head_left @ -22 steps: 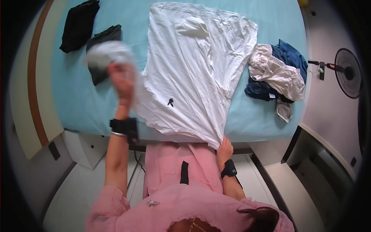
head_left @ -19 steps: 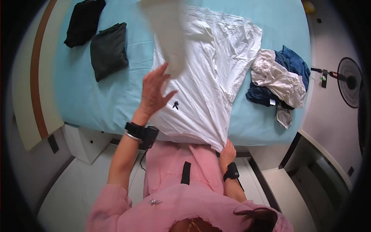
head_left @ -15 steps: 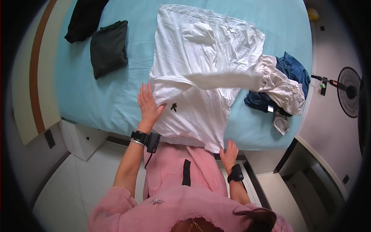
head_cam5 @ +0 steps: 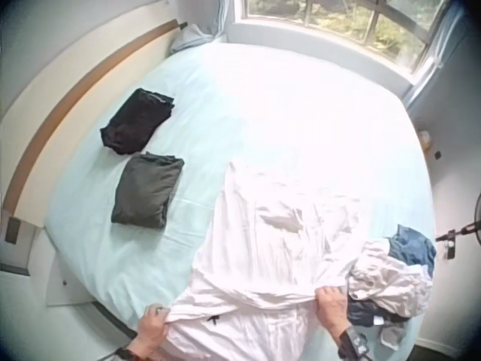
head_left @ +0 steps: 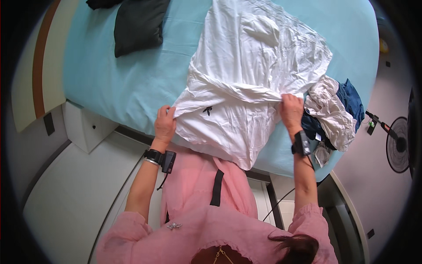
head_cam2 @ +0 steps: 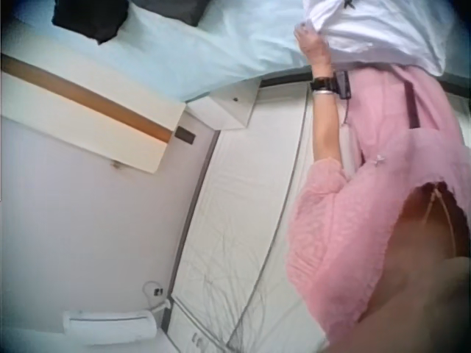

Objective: Folding various items of clothing on a bed.

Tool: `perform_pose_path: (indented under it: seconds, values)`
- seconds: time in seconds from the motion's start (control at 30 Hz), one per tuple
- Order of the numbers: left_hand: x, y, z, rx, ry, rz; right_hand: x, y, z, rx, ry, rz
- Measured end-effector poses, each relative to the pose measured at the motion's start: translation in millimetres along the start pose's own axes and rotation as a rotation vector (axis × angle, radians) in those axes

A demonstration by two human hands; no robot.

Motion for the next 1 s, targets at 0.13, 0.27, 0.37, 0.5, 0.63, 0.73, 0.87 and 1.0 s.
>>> perform_pose_path:
  seconds: [0.13, 0.27, 0.37, 0.5, 0.63, 0.73, 0.87, 1.0]
  values:
    - [-1, -22, 15, -0.017, 0.076, 0.026, -23, 27, -6, -0.018, -0.072, 0.078]
    - [5, -30, 21, -0.017, 0.068, 0.033, -48, -8, -30, -0.001, 0.014, -0.119]
    - [6, -25, 16, -0.007, 0.085, 0.075, -36, -67, -34, -0.382, -0.120, -0.277]
    - [17, -28, 17, 0.055, 0.032, 0.116, 17, -78, -22, -0.497, -0.097, 0.032]
    - [17, -41, 21, 0.008, 0.036, 0.091, 0, -60, -36, -0.347, 0.017, -0.072]
    - [20, -40, 32, -0.030, 0.024, 0.068, -29, -63, -56, -0.171, 0.096, -0.243]
    - [36, -39, 32, -0.112, 0.100, 0.032, -15, -42, -56, -0.008, -0.190, -0.410]
    - [36, -42, 29, -0.094, 0.107, 0.046, -7, -11, -50, -0.029, -0.344, 0.014]
Point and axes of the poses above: each hand's wrist, its own z-axis away from the middle knuckle, its own x-axis out of the palm, y = z × x, the point moved 1 cm from there along -z, towards the middle knuckle, and after that the axes turned 11 degrees about -z, right-handed, at the moved point
